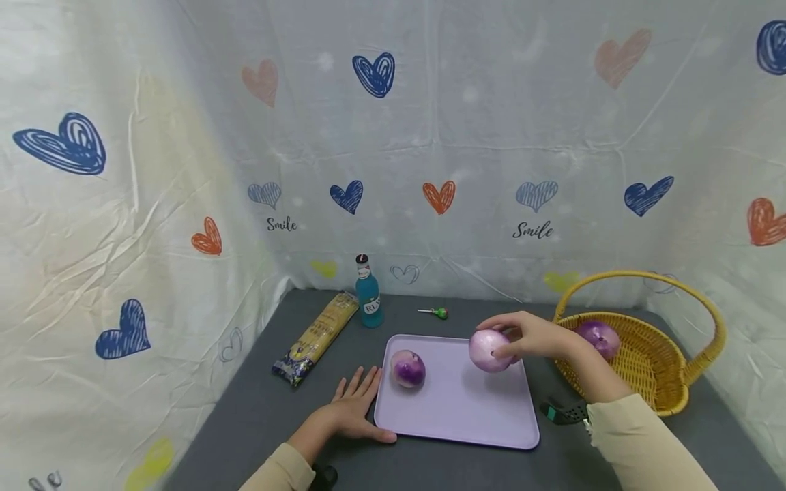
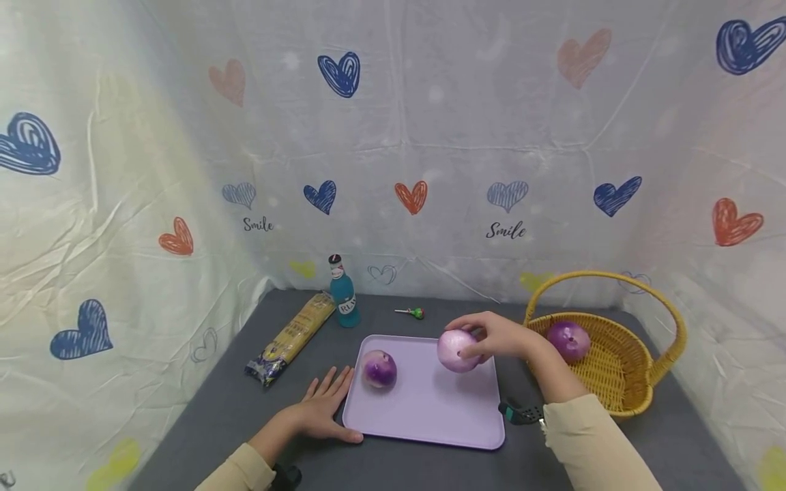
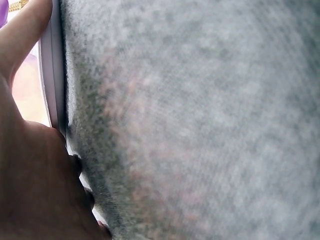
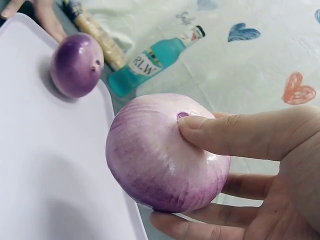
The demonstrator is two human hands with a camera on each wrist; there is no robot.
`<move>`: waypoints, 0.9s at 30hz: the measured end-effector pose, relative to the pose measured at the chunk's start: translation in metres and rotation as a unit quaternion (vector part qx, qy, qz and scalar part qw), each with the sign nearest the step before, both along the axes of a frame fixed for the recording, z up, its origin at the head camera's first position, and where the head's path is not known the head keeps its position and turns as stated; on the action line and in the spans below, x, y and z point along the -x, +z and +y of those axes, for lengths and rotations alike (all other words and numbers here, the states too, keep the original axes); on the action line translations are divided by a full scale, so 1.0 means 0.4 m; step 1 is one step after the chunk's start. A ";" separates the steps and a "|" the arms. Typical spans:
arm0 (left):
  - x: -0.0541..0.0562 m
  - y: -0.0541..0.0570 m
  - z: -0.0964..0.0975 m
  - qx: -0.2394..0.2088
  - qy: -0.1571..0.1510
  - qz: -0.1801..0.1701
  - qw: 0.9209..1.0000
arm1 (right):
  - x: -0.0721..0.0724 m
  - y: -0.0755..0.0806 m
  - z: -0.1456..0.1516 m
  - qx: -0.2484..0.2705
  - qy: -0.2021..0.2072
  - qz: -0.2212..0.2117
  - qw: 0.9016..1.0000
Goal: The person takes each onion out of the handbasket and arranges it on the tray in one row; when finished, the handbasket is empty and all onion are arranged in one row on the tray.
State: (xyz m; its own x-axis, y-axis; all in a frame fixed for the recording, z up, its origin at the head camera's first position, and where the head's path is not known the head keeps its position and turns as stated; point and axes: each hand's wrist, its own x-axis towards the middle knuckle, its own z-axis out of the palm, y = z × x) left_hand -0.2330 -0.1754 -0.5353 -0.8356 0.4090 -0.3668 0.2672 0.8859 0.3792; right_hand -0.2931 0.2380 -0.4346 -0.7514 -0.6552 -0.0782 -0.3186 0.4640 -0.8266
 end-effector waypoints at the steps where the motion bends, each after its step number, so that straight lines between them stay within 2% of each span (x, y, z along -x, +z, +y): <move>1: 0.000 -0.001 0.001 0.001 -0.001 0.000 1.000 | 0.002 -0.003 -0.003 0.001 0.001 -0.001 1.000; 7: 0.001 -0.008 0.003 0.002 -0.001 0.000 1.000 | 0.004 -0.014 -0.024 0.001 0.002 0.008 1.000; 19: -0.004 0.000 0.005 0.007 -0.001 0.001 1.000 | 0.006 -0.038 -0.079 0.011 -0.009 -0.005 1.000; 27: 0.002 -0.008 0.001 0.008 -0.001 0.003 1.000 | 0.019 -0.074 -0.105 0.023 -0.014 -0.019 0.999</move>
